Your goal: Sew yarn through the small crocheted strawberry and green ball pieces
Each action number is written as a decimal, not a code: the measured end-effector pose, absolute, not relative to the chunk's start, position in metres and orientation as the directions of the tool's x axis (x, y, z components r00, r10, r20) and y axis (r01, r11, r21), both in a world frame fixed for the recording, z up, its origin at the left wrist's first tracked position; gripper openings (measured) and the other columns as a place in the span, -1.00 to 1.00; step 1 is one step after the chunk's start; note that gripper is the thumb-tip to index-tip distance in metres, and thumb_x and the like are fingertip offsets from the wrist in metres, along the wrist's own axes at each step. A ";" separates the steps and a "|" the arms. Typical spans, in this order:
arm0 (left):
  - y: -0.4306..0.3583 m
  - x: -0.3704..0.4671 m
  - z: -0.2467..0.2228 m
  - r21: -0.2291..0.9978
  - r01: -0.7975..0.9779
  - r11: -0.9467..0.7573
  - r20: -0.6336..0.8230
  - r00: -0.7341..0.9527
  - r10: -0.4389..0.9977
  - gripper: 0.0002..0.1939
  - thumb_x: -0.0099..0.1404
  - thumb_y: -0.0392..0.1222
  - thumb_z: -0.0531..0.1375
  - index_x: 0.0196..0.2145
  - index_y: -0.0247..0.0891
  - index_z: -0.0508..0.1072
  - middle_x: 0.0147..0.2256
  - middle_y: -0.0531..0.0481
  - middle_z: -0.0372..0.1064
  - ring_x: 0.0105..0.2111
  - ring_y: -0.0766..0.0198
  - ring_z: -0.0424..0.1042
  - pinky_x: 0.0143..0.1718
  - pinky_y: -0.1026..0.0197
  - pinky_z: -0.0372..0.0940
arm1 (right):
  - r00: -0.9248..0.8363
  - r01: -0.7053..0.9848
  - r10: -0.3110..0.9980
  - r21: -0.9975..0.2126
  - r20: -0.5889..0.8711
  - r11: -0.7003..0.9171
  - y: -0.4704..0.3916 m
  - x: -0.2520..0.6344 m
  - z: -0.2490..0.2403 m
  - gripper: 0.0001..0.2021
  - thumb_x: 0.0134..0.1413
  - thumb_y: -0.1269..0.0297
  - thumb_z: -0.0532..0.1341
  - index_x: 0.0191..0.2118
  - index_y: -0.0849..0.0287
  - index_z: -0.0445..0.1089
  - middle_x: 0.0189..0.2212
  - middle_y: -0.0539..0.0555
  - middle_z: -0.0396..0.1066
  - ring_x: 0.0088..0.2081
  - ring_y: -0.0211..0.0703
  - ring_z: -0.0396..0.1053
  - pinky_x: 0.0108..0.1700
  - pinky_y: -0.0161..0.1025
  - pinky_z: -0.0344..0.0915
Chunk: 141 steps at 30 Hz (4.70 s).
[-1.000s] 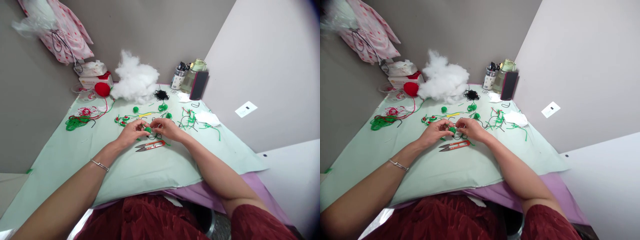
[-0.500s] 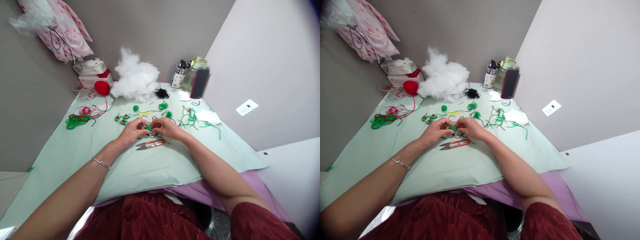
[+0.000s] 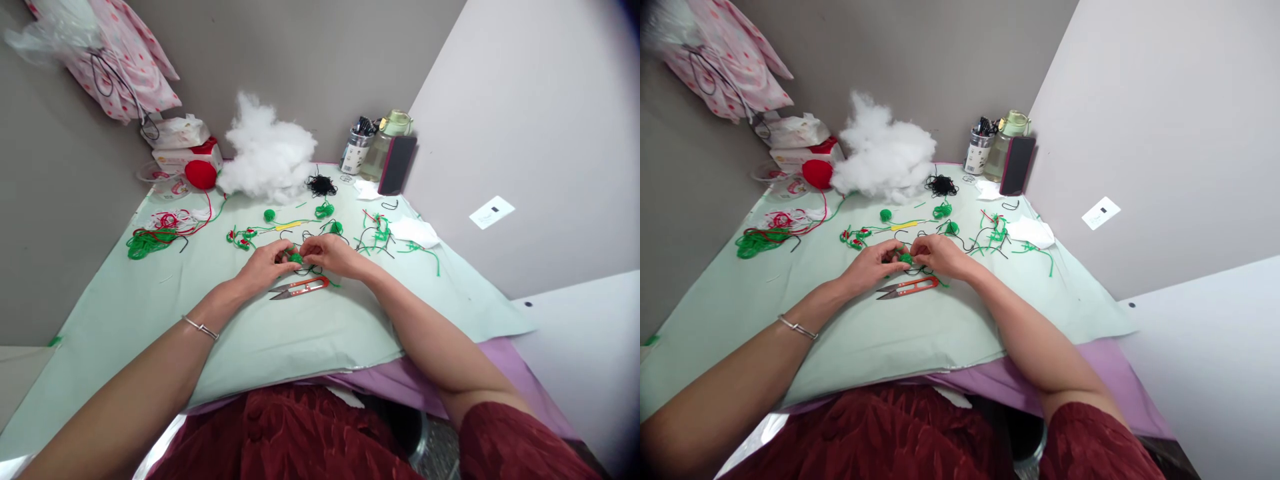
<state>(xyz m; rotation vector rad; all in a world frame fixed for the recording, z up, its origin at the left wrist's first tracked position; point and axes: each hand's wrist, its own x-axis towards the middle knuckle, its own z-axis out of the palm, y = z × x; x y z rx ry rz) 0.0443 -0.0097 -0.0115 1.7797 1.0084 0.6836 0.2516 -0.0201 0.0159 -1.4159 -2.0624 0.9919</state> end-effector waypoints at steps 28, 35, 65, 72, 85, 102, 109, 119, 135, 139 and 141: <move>-0.012 0.042 -0.010 0.922 0.115 -0.370 0.308 0.364 0.879 -0.75 0.14 -0.19 0.38 -0.19 -0.17 0.54 -0.17 -0.02 0.48 -0.16 0.17 0.42 0.03 0.09 0.32 | -0.340 0.391 0.935 -0.889 0.103 0.240 -0.024 0.247 0.019 -0.88 0.03 0.31 0.26 -0.27 0.21 0.46 -0.31 0.05 0.50 -0.31 -0.23 0.41 -0.19 -0.23 0.33; -0.015 0.043 -0.003 0.972 -0.001 -0.234 0.221 0.329 0.918 -0.74 0.14 -0.13 0.40 -0.21 -0.21 0.53 -0.26 -0.01 0.47 -0.27 0.25 0.41 -0.13 0.18 0.34 | -0.358 0.264 0.934 -0.957 0.014 0.116 -0.026 0.247 0.022 -0.85 -0.04 0.32 0.32 -0.29 0.25 0.46 -0.42 0.01 0.48 -0.38 -0.27 0.39 -0.29 -0.29 0.30; -0.011 0.043 0.009 0.944 -0.329 -0.010 0.079 0.196 0.977 -0.68 0.07 -0.11 0.42 -0.22 -0.19 0.48 -0.27 0.05 0.46 -0.33 0.35 0.38 -0.16 0.24 0.33 | -0.170 -0.267 0.981 -0.963 0.089 0.041 -0.028 0.237 0.035 -0.85 -0.01 0.24 0.29 -0.43 0.16 0.32 -0.01 0.14 0.48 -0.01 -0.13 0.41 -0.03 -0.25 0.35; -0.015 0.045 0.010 0.955 -0.286 -0.082 0.140 0.190 0.972 -0.71 0.07 -0.17 0.43 -0.25 -0.20 0.50 -0.29 0.07 0.47 -0.29 0.32 0.40 -0.16 0.23 0.31 | -0.207 -0.231 0.978 -0.971 -0.011 -0.060 -0.029 0.239 0.036 -0.76 -0.03 0.18 0.34 -0.28 0.15 0.32 -0.17 0.06 0.49 -0.48 -0.37 0.25 -0.45 -0.34 0.20; -0.022 0.044 0.013 0.973 -0.135 -0.188 0.216 0.232 0.948 -0.75 0.12 -0.11 0.43 -0.26 -0.16 0.52 -0.34 0.04 0.44 -0.36 0.28 0.38 -0.37 0.22 0.28 | -0.305 0.164 0.948 -0.975 0.097 0.152 -0.037 0.237 0.041 -0.80 0.07 0.15 0.31 -0.31 0.20 0.52 -0.50 -0.05 0.31 -0.44 -0.31 0.16 -0.37 -0.28 0.09; -0.024 0.043 0.018 0.957 -0.201 -0.209 0.255 0.239 0.937 -0.74 0.11 -0.15 0.45 -0.24 -0.18 0.53 -0.31 0.02 0.48 -0.31 0.26 0.42 -0.32 0.21 0.31 | -0.295 0.178 0.949 -0.969 0.113 0.171 -0.040 0.239 0.042 -0.78 0.11 0.11 0.34 -0.28 0.16 0.61 -0.56 -0.03 0.31 -0.35 -0.20 0.32 -0.27 -0.27 0.25; -0.023 0.043 0.019 0.944 -0.236 -0.230 0.281 0.209 0.937 -0.75 0.08 -0.20 0.46 -0.26 -0.18 0.56 -0.32 0.04 0.49 -0.32 0.31 0.40 -0.31 0.24 0.30 | -0.287 0.167 0.924 -0.937 0.251 0.307 -0.032 0.242 0.032 -0.72 0.11 0.02 0.37 -0.22 0.13 0.59 -0.43 0.01 0.37 -0.38 -0.25 0.26 -0.31 -0.26 0.24; -0.026 0.042 0.025 0.947 -0.232 -0.223 0.275 0.220 0.936 -0.74 0.04 -0.22 0.48 -0.29 -0.21 0.56 -0.32 0.03 0.54 -0.31 0.28 0.47 -0.26 0.22 0.38 | -0.204 0.197 0.859 -0.840 0.469 0.505 -0.036 0.241 0.033 -0.91 0.14 0.21 0.37 -0.29 0.08 0.61 -0.38 0.04 0.39 -0.28 -0.18 0.36 -0.21 -0.17 0.31; -0.025 0.042 0.020 0.964 -0.190 -0.186 0.230 0.243 0.942 -0.76 0.06 -0.16 0.47 -0.33 -0.21 0.54 -0.36 0.04 0.54 -0.39 0.31 0.46 -0.38 0.25 0.35 | -0.342 0.035 0.925 -0.982 0.165 0.188 -0.024 0.248 0.025 -0.86 -0.08 0.24 0.45 -0.35 0.15 0.59 -0.42 -0.03 0.34 -0.40 -0.29 0.26 -0.36 -0.27 0.24; -0.024 0.043 0.017 0.970 -0.151 -0.192 0.228 0.271 0.935 -0.75 0.05 -0.15 0.47 -0.32 -0.22 0.55 -0.38 0.03 0.53 -0.40 0.30 0.46 -0.36 0.23 0.36 | -0.368 0.076 0.926 -0.990 0.084 0.120 -0.027 0.241 0.019 -0.83 -0.08 0.22 0.43 -0.39 0.21 0.53 -0.47 -0.02 0.42 -0.42 -0.29 0.28 -0.32 -0.27 0.26; -0.024 0.044 0.017 0.974 -0.139 -0.178 0.213 0.311 0.926 -0.75 0.06 -0.14 0.47 -0.32 -0.23 0.55 -0.41 0.03 0.52 -0.40 0.27 0.47 -0.31 0.19 0.38 | -0.386 0.122 0.921 -0.987 0.051 0.106 -0.028 0.237 0.015 -0.80 -0.04 0.18 0.40 -0.40 0.23 0.50 -0.48 0.00 0.44 -0.40 -0.25 0.32 -0.28 -0.26 0.28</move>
